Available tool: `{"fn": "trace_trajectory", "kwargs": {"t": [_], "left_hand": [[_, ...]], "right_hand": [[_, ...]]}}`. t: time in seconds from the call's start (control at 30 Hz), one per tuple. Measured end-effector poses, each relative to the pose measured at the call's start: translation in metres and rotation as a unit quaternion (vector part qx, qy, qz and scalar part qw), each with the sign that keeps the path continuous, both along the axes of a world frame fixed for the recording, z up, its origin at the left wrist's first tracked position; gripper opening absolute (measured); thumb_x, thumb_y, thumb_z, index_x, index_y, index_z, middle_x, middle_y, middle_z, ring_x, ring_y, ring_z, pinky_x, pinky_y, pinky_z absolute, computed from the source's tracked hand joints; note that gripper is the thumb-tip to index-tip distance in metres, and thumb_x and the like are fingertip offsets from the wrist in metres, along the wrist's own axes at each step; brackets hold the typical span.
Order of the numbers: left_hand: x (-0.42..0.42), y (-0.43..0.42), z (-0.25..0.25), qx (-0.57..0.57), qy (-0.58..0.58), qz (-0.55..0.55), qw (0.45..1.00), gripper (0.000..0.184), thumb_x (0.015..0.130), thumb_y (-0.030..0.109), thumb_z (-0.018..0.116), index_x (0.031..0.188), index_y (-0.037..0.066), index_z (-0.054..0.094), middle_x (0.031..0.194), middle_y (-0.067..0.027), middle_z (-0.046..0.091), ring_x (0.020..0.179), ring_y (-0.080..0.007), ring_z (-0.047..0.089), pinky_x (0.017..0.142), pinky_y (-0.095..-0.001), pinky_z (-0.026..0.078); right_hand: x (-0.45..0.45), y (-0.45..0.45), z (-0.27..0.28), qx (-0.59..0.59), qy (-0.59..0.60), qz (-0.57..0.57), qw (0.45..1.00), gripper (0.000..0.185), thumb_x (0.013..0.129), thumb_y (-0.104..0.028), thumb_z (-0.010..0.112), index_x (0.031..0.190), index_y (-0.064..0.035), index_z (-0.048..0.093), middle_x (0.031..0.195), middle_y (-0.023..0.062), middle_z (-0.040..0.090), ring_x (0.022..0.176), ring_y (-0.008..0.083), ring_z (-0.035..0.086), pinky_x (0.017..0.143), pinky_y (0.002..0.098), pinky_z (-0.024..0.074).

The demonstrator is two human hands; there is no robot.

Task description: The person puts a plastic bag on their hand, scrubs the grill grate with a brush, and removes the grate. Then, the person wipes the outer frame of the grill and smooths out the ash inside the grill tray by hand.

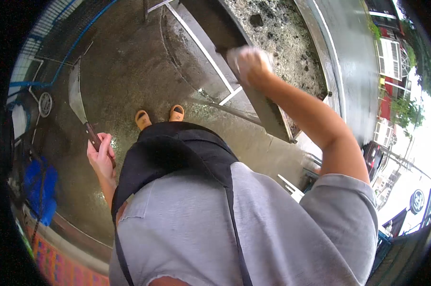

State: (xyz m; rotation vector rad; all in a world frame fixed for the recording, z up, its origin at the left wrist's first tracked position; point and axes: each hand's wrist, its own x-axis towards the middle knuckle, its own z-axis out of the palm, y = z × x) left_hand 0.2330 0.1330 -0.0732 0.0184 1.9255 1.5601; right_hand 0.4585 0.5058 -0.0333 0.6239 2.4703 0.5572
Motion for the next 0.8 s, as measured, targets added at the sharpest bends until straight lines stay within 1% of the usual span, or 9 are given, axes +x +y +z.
{"fn": "trace_trajectory", "kwargs": {"t": [0.17, 0.2, 0.27, 0.4, 0.53, 0.57, 0.67, 0.73, 0.8], "left_hand": [[-0.004, -0.016, 0.007, 0.007, -0.016, -0.013, 1.000, 0.014, 0.086, 0.015, 0.068, 0.088, 0.008, 0.057, 0.052, 0.0034, 0.045, 0.038, -0.0039, 0.039, 0.035, -0.0201, 0.025], [-0.002, -0.022, 0.006, 0.010, -0.018, -0.021, 1.000, 0.014, 0.085, 0.016, 0.069, 0.088, 0.008, 0.056, 0.053, 0.0037, 0.046, 0.038, -0.0039, 0.039, 0.035, -0.0200, 0.026], [-0.002, -0.033, 0.008, -0.001, -0.004, -0.023, 1.000, 0.014, 0.085, 0.016, 0.068, 0.088, 0.008, 0.057, 0.052, 0.0037, 0.046, 0.038, -0.0039, 0.039, 0.035, -0.0200, 0.026], [-0.010, -0.043, 0.008, 0.003, -0.006, -0.028, 1.000, 0.014, 0.085, 0.017, 0.068, 0.087, 0.009, 0.057, 0.052, 0.0039, 0.046, 0.038, -0.0039, 0.039, 0.036, -0.0200, 0.026], [-0.018, -0.045, 0.010, -0.015, -0.041, -0.051, 0.998, 0.014, 0.085, 0.017, 0.068, 0.087, 0.008, 0.057, 0.052, 0.0038, 0.046, 0.038, -0.0038, 0.039, 0.036, -0.0200, 0.027], [-0.020, -0.045, 0.008, -0.008, -0.029, -0.055, 0.998, 0.014, 0.085, 0.017, 0.068, 0.088, 0.008, 0.057, 0.052, 0.0038, 0.046, 0.038, -0.0037, 0.039, 0.035, -0.0201, 0.027], [-0.025, -0.051, -0.001, 0.026, 0.007, -0.069, 0.997, 0.015, 0.086, 0.017, 0.069, 0.088, 0.008, 0.057, 0.051, 0.0037, 0.046, 0.037, -0.0037, 0.039, 0.035, -0.0201, 0.027], [-0.027, -0.054, 0.001, 0.021, 0.010, -0.090, 0.996, 0.015, 0.085, 0.017, 0.068, 0.088, 0.008, 0.057, 0.051, 0.0035, 0.046, 0.037, -0.0038, 0.039, 0.035, -0.0202, 0.026], [-0.028, -0.056, 0.001, 0.017, -0.005, -0.091, 0.996, 0.015, 0.085, 0.018, 0.068, 0.088, 0.008, 0.057, 0.051, 0.0034, 0.046, 0.037, -0.0039, 0.039, 0.035, -0.0203, 0.026]], "right_hand": [[0.065, 0.019, -0.023, -0.006, 0.166, 0.083, 0.983, 0.022, 0.091, -0.030, 0.051, 0.095, -0.0149, 0.067, 0.082, 0.0104, 0.066, 0.077, 0.0267, 0.066, 0.059, 0.0437, 0.0531], [0.099, 0.003, -0.018, 0.023, 0.143, 0.142, 0.979, 0.028, 0.094, -0.034, 0.048, 0.106, -0.0173, 0.067, 0.086, 0.0129, 0.067, 0.084, 0.0299, 0.066, 0.065, 0.0435, 0.0538], [0.107, -0.042, 0.018, -0.066, -0.166, -0.147, 0.973, 0.028, 0.094, -0.037, 0.049, 0.107, -0.0180, 0.064, 0.086, 0.0135, 0.066, 0.089, 0.0281, 0.064, 0.069, 0.0436, 0.0534], [0.094, -0.025, 0.004, 0.020, 0.045, 0.034, 0.998, 0.030, 0.093, -0.040, 0.050, 0.096, -0.0165, 0.069, 0.079, 0.0118, 0.066, 0.069, 0.0266, 0.065, 0.060, 0.0424, 0.0538], [0.089, 0.019, -0.014, 0.025, 0.097, -0.089, 0.991, 0.029, 0.093, -0.039, 0.053, 0.108, -0.0188, 0.067, 0.078, 0.0118, 0.067, 0.066, 0.0272, 0.067, 0.059, 0.0412, 0.0547], [0.125, 0.011, -0.019, 0.048, 0.137, 0.055, 0.988, 0.022, 0.088, -0.030, 0.055, 0.090, -0.0118, 0.067, 0.075, 0.0130, 0.067, 0.067, 0.0271, 0.067, 0.059, 0.0415, 0.0534], [0.197, -0.036, 0.004, -0.042, -0.017, -0.095, 0.994, 0.015, 0.081, -0.018, 0.059, 0.077, -0.0082, 0.068, 0.073, 0.0105, 0.066, 0.072, 0.0260, 0.067, 0.064, 0.0421, 0.0521], [0.252, -0.043, 0.000, -0.070, -0.176, -0.029, 0.981, 0.015, 0.084, -0.023, 0.058, 0.078, -0.0129, 0.068, 0.073, 0.0093, 0.066, 0.074, 0.0253, 0.066, 0.066, 0.0394, 0.0520], [0.256, -0.045, 0.011, -0.085, -0.082, -0.034, 0.992, 0.015, 0.083, -0.022, 0.058, 0.084, -0.0104, 0.067, 0.075, 0.0103, 0.066, 0.074, 0.0250, 0.066, 0.067, 0.0381, 0.0523]]}}
